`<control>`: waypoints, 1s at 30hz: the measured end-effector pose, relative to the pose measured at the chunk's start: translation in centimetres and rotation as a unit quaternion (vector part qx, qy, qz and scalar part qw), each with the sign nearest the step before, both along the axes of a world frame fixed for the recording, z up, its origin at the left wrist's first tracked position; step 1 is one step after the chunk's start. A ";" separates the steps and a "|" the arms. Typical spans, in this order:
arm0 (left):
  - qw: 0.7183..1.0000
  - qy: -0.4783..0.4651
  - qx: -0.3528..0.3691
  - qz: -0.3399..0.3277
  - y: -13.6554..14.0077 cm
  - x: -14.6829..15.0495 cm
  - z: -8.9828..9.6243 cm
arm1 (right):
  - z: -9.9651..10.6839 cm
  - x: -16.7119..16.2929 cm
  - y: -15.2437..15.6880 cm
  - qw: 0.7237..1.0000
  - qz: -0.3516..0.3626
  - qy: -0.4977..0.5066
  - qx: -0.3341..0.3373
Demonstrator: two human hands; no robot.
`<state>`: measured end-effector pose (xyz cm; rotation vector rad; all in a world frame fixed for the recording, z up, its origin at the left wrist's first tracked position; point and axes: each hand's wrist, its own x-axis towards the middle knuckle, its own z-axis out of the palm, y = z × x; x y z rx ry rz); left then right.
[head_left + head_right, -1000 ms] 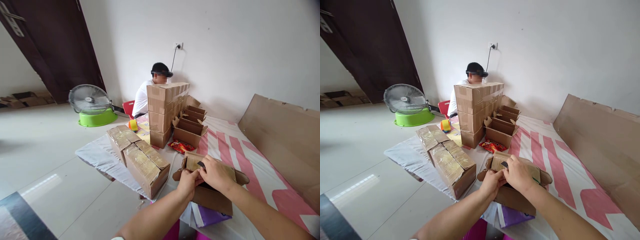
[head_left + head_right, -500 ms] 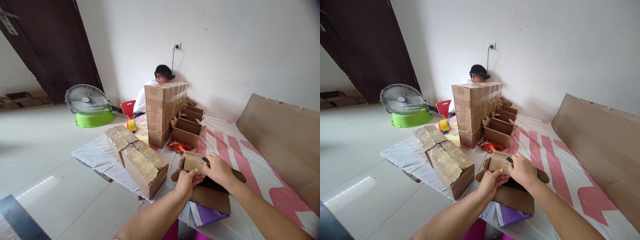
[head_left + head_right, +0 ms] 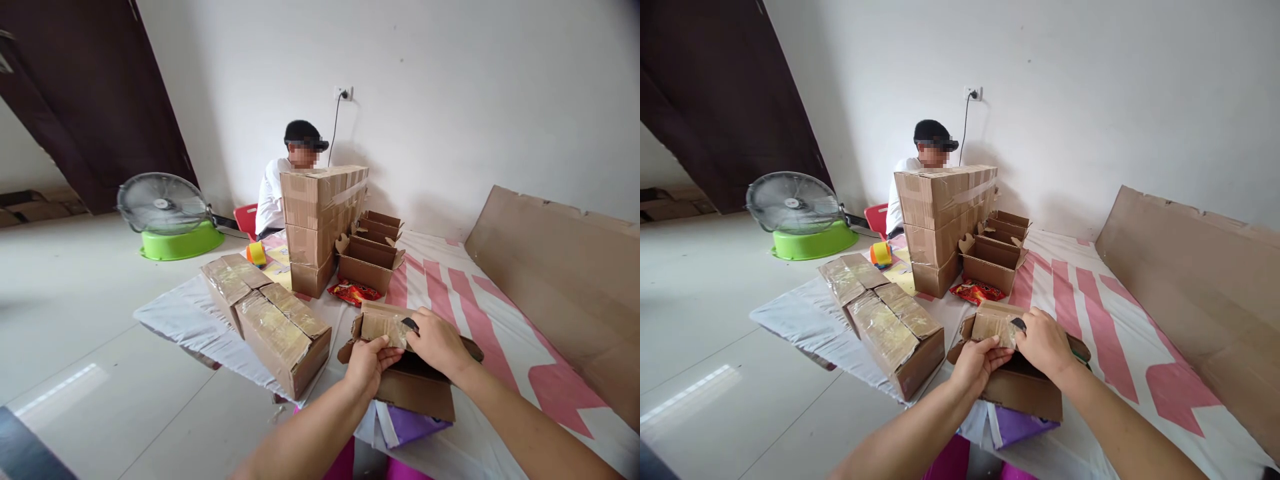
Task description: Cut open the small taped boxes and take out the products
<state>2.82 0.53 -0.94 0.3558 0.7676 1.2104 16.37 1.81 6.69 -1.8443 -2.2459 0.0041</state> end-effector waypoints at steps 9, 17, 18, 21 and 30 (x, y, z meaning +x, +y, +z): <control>1.000 0.015 0.014 0.018 -0.3 0.2 -0.2 | 1.5 2.6 2.4 0.984 0.020 0.153 -0.091; 1.000 0.014 0.014 0.013 -0.1 0.3 0.1 | 1.9 0.4 3.2 0.960 0.281 0.006 -0.004; 1.000 0.012 0.011 0.012 -0.1 0.3 0.2 | 1.9 0.3 3.4 0.955 0.296 -0.021 0.001; 1.000 0.000 0.000 0.014 0.0 0.1 0.6 | 1.7 0.7 3.5 0.939 0.334 -0.079 0.030; 0.998 -0.017 -0.005 0.066 0.5 0.6 0.4 | -2.0 2.5 -1.0 0.928 0.290 -0.143 0.186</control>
